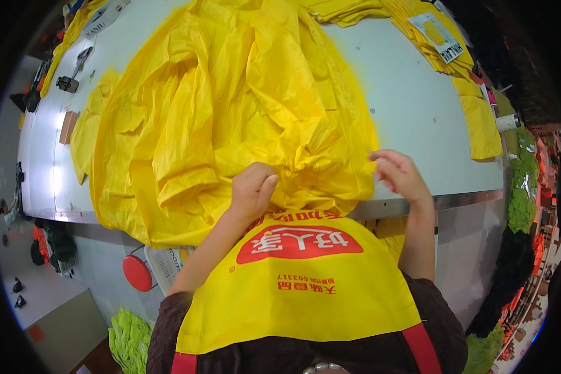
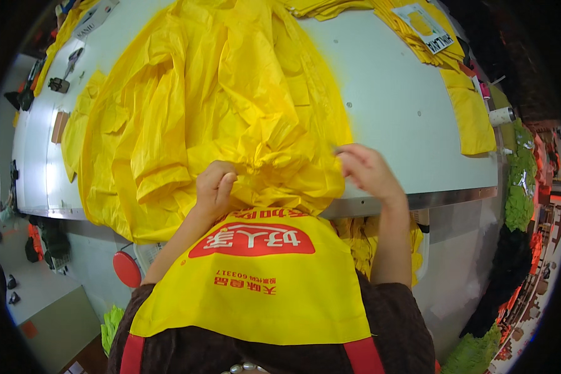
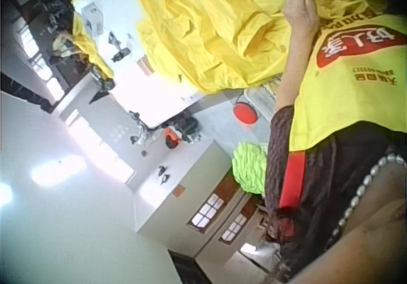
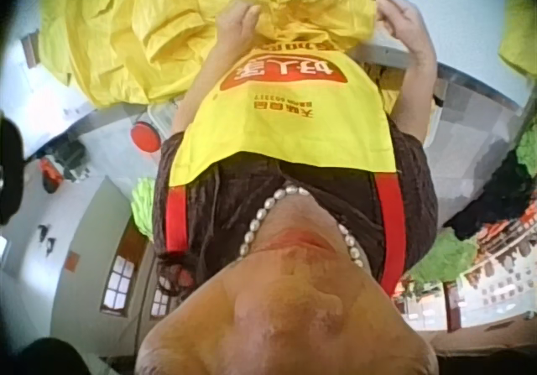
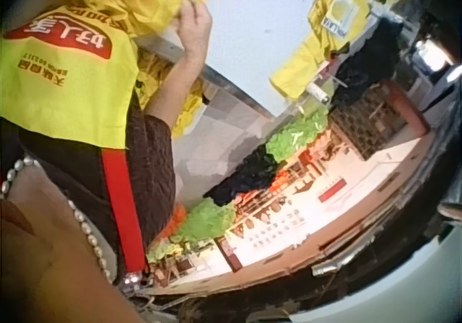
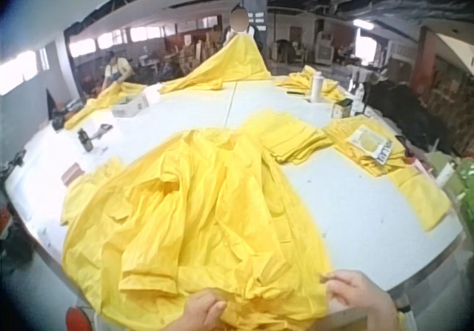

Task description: The person inserts white paper inserts into yellow fabric pieces, folds them, and stacks them. Then the person unfolds a large yellow garment, uses shears to cut threads or tags, and lays the garment flat on the table.

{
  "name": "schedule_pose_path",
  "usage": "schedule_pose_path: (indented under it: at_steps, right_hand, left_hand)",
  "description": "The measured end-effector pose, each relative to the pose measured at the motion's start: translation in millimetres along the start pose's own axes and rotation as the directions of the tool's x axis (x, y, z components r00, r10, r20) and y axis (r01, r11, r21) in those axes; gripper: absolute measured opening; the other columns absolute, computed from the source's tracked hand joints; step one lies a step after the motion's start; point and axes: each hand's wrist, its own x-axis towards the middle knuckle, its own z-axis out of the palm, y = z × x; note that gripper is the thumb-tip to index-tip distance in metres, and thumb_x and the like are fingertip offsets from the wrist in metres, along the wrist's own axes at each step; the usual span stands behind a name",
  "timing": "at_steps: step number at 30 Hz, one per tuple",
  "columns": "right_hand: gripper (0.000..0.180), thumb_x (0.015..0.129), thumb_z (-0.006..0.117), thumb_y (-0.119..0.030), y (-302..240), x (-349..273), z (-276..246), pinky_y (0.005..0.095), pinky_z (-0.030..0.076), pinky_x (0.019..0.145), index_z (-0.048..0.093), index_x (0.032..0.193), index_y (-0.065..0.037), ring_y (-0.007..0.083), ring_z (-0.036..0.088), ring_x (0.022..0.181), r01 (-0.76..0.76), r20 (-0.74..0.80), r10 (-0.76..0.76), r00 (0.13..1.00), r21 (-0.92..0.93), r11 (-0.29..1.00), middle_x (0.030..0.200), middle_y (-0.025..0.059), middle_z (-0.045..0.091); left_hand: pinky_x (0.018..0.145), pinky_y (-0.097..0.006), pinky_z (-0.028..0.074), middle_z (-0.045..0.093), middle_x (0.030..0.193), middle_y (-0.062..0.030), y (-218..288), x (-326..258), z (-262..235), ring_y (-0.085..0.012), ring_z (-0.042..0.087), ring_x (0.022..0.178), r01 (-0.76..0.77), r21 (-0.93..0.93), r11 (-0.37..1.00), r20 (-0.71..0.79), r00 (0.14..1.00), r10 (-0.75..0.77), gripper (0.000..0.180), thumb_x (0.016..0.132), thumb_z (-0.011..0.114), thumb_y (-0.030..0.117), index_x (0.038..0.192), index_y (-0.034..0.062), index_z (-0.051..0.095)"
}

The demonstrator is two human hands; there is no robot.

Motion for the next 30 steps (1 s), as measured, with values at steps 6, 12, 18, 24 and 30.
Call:
schedule_pose_path:
  at_steps: [6, 12, 18, 24, 30]
  right_hand:
    - [0.038, 0.087, 0.052, -0.035, 195, 74, -207, 0.0428, 0.045, 0.064, 0.058, 0.099, 0.001, 0.0319, 0.06, 0.07, -0.413, -0.665, -0.133, 0.735, -0.594, 0.69, 0.081, 0.0135, 0.064]
    - [0.051, 0.085, 0.056, -0.037, 183, 102, -218, 0.0415, 0.044, 0.089, 0.053, 0.116, 0.003, 0.0373, 0.056, 0.104, -0.536, -0.613, -0.537, 0.579, -0.783, 0.316, 0.114, 0.0236, 0.057]
    - [0.062, 0.076, 0.072, -0.012, 45, 84, -17, 0.0299, 0.042, 0.094, 0.044, 0.131, -0.004, 0.016, 0.052, 0.11, 0.513, 0.195, -0.486, 0.852, -0.126, 0.849, 0.125, 0.0066, 0.053]
    - [0.041, 0.074, 0.075, -0.021, 9, 69, 69, 0.0294, 0.046, 0.074, 0.051, 0.1, -0.001, 0.0189, 0.058, 0.088, 0.541, 0.542, -0.396, 0.741, -0.134, 0.83, 0.097, 0.0136, 0.06]
    - [0.023, 0.071, 0.06, -0.009, 2, 75, 121, 0.0436, 0.046, 0.068, 0.048, 0.089, -0.001, 0.0389, 0.055, 0.077, 0.873, 0.379, -0.787, 0.487, -0.234, 0.427, 0.078, 0.0188, 0.054]
  left_hand:
    - [0.075, -0.029, 0.045, 0.057, 0.105, -0.0118, 9, 34, 12, -0.0209, 0.055, 0.091, 0.438, -0.273, 0.857, 0.099, 0.898, -0.428, 0.042, 0.079, 0.069, 0.016, 0.114, -0.0008, 0.052]
    - [0.099, -0.032, 0.036, 0.048, 0.13, -0.0098, 2, 59, 9, -0.0185, 0.046, 0.118, 0.688, -0.476, 0.547, 0.511, 0.723, -0.465, 0.074, 0.072, 0.073, 0.014, 0.134, -0.0022, 0.037]
    - [0.094, -0.031, 0.041, 0.052, 0.122, -0.0069, 13, 55, 4, -0.0175, 0.049, 0.113, 0.789, -0.48, 0.383, 0.668, 0.612, -0.425, 0.075, 0.066, 0.076, 0.004, 0.131, -0.0004, 0.038]
    - [0.071, -0.03, 0.049, 0.062, 0.081, -0.0121, 23, 47, 9, -0.0206, 0.062, 0.079, 0.525, 0.008, 0.851, 0.009, 0.851, -0.525, 0.031, 0.068, 0.074, 0.004, 0.095, 0.0033, 0.058]
    - [0.043, -0.03, 0.04, 0.05, 0.055, -0.0069, -9, 50, 23, -0.015, 0.051, 0.045, 0.453, -0.106, 0.885, -0.575, 0.698, -0.426, 0.017, 0.075, 0.065, 0.007, 0.075, 0.0028, 0.048]
